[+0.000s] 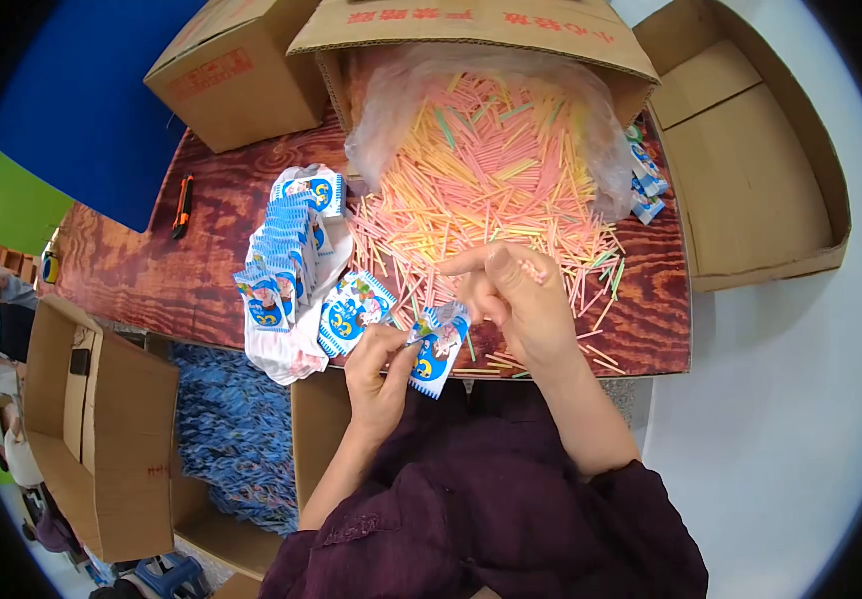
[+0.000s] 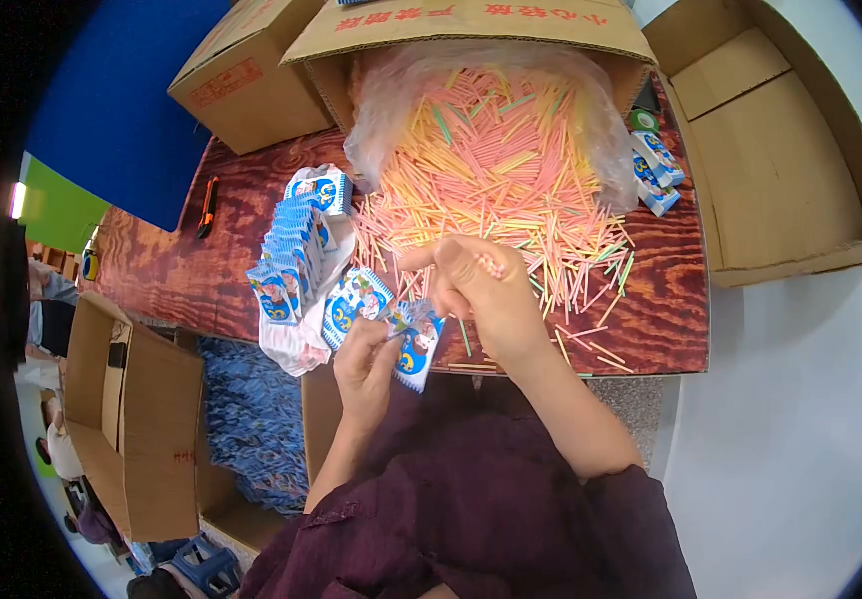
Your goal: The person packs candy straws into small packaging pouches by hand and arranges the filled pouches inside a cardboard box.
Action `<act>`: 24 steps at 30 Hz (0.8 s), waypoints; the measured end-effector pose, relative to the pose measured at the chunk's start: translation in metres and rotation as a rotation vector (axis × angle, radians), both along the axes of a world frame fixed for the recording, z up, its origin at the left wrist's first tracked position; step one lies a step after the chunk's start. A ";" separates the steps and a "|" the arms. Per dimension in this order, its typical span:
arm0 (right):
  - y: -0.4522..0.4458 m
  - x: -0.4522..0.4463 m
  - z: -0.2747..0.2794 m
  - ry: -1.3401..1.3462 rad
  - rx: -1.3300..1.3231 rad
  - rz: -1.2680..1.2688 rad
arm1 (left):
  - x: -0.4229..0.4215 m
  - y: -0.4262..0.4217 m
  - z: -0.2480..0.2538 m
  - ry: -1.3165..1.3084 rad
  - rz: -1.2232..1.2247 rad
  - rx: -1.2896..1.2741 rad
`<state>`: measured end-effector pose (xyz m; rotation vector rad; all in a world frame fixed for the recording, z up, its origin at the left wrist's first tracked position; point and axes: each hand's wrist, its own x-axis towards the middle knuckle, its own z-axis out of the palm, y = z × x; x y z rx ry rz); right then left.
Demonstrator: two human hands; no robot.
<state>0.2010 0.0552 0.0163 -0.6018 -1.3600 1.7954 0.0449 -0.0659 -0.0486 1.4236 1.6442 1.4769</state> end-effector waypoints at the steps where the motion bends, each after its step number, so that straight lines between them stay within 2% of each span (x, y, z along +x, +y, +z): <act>1: 0.000 0.002 -0.001 0.001 0.000 0.005 | -0.001 0.000 0.000 0.001 0.005 0.000; 3: 0.000 0.004 -0.004 0.052 -0.011 -0.081 | -0.003 0.000 0.000 -0.024 -0.030 0.031; 7: 0.001 0.005 -0.003 0.115 -0.073 -0.101 | 0.000 0.001 -0.005 -0.023 -0.055 0.040; 10: 0.002 -0.007 -0.008 0.181 0.039 -0.037 | 0.002 0.001 -0.008 0.023 -0.085 0.061; 16: -0.002 -0.013 -0.030 0.234 -0.089 0.105 | 0.004 -0.001 -0.010 -0.140 -0.119 -0.022; 19: -0.007 -0.010 -0.036 0.200 -0.142 0.193 | 0.005 -0.002 -0.015 -0.217 -0.118 -0.035; 21: -0.012 -0.010 -0.035 -0.032 -0.059 0.345 | 0.008 -0.002 -0.018 -0.238 -0.097 0.030; 22: -0.015 -0.010 -0.029 -0.033 -0.058 0.347 | 0.009 -0.002 -0.018 -0.238 -0.096 0.031; 24: -0.020 -0.008 -0.011 -0.153 0.228 0.282 | 0.009 -0.002 -0.017 -0.328 -0.085 0.053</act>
